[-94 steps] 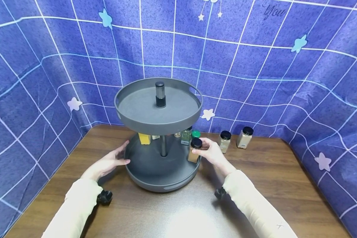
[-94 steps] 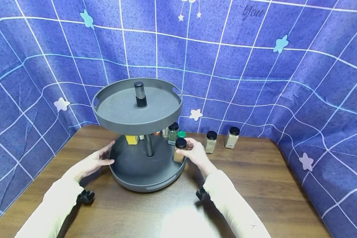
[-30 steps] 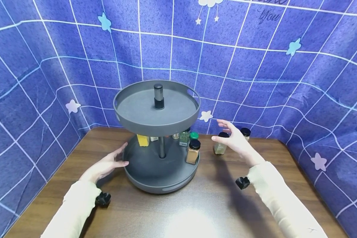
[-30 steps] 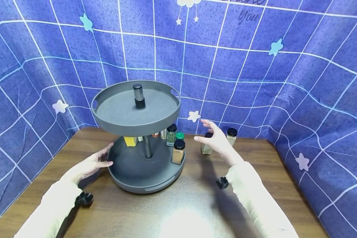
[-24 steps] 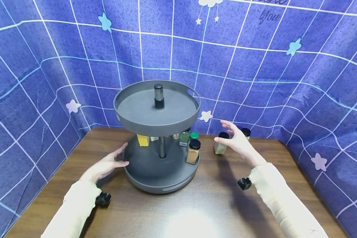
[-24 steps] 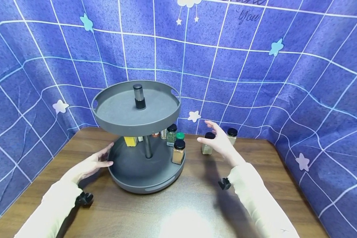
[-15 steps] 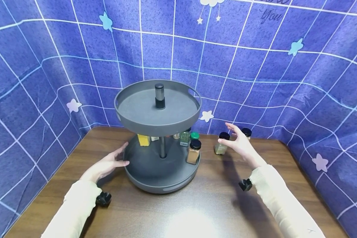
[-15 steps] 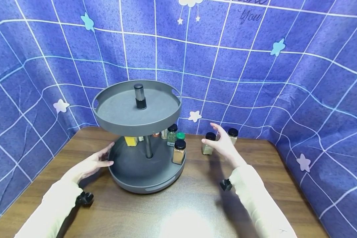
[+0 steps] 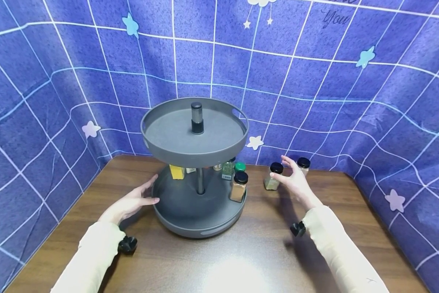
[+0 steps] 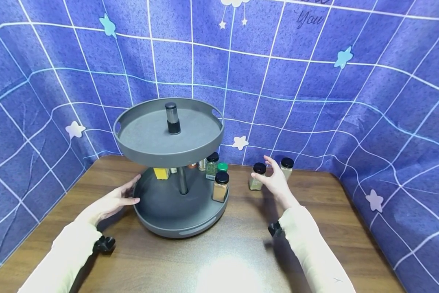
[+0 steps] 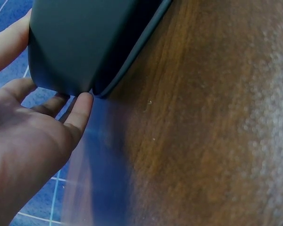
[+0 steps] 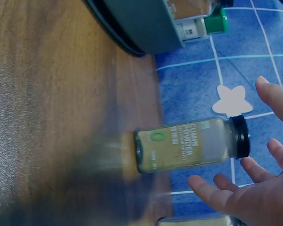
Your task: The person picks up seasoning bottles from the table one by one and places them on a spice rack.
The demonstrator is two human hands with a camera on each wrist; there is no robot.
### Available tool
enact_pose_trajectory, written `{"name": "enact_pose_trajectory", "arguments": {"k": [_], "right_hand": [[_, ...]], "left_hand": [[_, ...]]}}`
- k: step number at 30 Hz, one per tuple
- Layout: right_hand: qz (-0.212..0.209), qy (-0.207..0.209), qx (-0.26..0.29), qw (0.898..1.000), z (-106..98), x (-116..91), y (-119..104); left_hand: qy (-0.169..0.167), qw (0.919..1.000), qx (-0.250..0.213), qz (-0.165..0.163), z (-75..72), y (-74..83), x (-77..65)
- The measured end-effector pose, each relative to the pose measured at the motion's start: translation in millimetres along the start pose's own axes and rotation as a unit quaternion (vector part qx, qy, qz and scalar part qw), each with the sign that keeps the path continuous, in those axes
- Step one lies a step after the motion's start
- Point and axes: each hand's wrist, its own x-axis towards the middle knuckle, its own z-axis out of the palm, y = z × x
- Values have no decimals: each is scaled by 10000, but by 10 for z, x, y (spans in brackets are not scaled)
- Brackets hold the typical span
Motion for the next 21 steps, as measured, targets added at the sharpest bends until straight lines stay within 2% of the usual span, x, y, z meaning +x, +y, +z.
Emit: {"name": "enact_pose_trajectory", "arguments": {"k": [7,12,21], "right_hand": [[497,116,814,9954,60,19,115],[606,360,837,9940,113,23,197],[679,596,1060,9902,219,42,331]], "left_hand": [[-13,10000,-5,-22,8,11,6],[-2,9999,111,-45,3,17,0],[-12,10000,-19,-76,10,14,-5]]}}
